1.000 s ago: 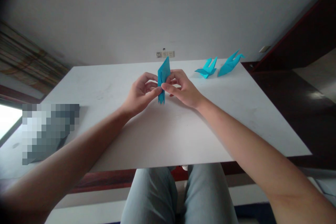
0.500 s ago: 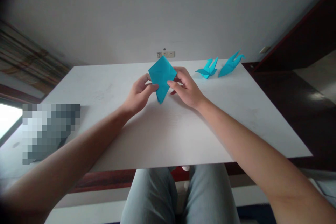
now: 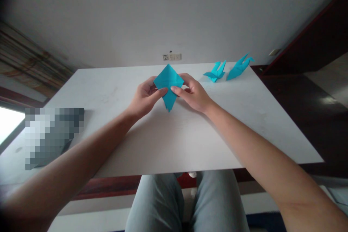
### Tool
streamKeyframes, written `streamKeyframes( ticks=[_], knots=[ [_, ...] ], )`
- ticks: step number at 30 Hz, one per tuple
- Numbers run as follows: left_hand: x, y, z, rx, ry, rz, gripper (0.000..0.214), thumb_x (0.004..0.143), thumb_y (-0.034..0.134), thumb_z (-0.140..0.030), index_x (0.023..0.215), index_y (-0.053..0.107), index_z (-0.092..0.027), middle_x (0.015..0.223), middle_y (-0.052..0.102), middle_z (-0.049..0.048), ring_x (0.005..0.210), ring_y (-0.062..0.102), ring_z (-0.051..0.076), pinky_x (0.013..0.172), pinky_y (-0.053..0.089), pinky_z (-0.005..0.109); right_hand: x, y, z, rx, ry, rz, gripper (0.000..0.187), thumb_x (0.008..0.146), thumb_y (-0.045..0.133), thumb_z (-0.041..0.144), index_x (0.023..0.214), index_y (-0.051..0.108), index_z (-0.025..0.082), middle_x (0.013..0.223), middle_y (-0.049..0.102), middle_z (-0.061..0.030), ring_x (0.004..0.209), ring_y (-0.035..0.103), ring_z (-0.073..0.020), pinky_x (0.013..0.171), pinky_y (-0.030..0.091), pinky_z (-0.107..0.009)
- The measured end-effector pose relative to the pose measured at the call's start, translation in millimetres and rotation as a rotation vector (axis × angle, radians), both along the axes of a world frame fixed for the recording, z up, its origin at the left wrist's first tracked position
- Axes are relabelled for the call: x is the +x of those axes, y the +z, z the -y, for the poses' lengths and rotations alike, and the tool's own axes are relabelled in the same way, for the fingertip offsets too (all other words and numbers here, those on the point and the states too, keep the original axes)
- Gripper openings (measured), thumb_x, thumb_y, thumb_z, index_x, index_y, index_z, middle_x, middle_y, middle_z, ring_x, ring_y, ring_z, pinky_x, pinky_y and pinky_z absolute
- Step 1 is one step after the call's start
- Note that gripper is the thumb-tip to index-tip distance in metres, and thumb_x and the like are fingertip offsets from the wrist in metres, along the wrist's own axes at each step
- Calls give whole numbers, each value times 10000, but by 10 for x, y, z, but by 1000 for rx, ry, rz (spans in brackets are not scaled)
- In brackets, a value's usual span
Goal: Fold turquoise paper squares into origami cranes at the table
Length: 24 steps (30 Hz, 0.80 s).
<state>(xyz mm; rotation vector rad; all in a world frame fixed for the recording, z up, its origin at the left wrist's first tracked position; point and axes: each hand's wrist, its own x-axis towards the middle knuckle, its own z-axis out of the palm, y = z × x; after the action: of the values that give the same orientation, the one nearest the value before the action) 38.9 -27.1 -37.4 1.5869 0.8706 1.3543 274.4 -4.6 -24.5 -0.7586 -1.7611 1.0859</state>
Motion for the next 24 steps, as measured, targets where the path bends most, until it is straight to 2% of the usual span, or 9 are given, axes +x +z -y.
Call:
streamKeyframes(
  ticks=[5, 10, 14, 18, 21, 24],
  knots=[
    [11, -29, 10, 73, -42, 1, 516, 928, 1025, -601, 1102, 724, -219, 1357, 839, 117, 1190, 852, 248, 1055, 724, 390, -8, 34, 13, 44, -37, -10, 548, 928, 970, 780, 1136, 775, 312, 1152, 772, -52, 1113, 747, -291, 811, 632, -393],
    [-10, -144, -32, 265, 41, -47, 622, 986, 1002, -527, 1434, 635, -300, 1561, 771, 122, 1219, 868, 241, 1110, 746, 450, -8, 8, 7, 157, -84, 14, 598, 936, 951, 801, 1203, 708, 324, 1129, 807, -34, 1076, 768, -287, 939, 666, -451],
    [-31, -164, -53, 443, 39, -153, 658, 1098, 886, -504, 1631, 535, -343, 1629, 749, 145, 1362, 855, 298, 1144, 757, 495, 4, -48, -7, 307, -86, 45, 478, 1016, 915, 694, 1252, 708, 333, 1297, 823, -43, 1199, 790, -296, 978, 655, -460],
    [-7, -107, -12, 580, 44, -187, 562, 1162, 803, -470, 1644, 544, -339, 1691, 718, 158, 1525, 793, 351, 1227, 731, 532, 27, -33, -7, 455, -102, 34, 275, 1074, 872, 518, 1142, 672, 342, 1434, 803, -45, 1354, 773, -317, 1078, 640, -512],
    [12, -61, 28, 627, 55, -191, 525, 1165, 797, -425, 1620, 553, -328, 1673, 734, 156, 1466, 826, 331, 1217, 728, 529, 56, 31, 0, 571, -101, 83, 269, 1036, 888, 416, 1045, 634, 328, 1412, 814, -66, 1380, 760, -362, 1168, 602, -595],
    [3, -13, 52, 667, 112, -220, 443, 1134, 814, -349, 1518, 599, -297, 1544, 791, 134, 1410, 832, 297, 1166, 720, 485, 89, 78, 1, 629, -79, 176, 281, 992, 909, 395, 1050, 642, 328, 1436, 813, -81, 1384, 746, -399, 1180, 577, -642]
  ],
)
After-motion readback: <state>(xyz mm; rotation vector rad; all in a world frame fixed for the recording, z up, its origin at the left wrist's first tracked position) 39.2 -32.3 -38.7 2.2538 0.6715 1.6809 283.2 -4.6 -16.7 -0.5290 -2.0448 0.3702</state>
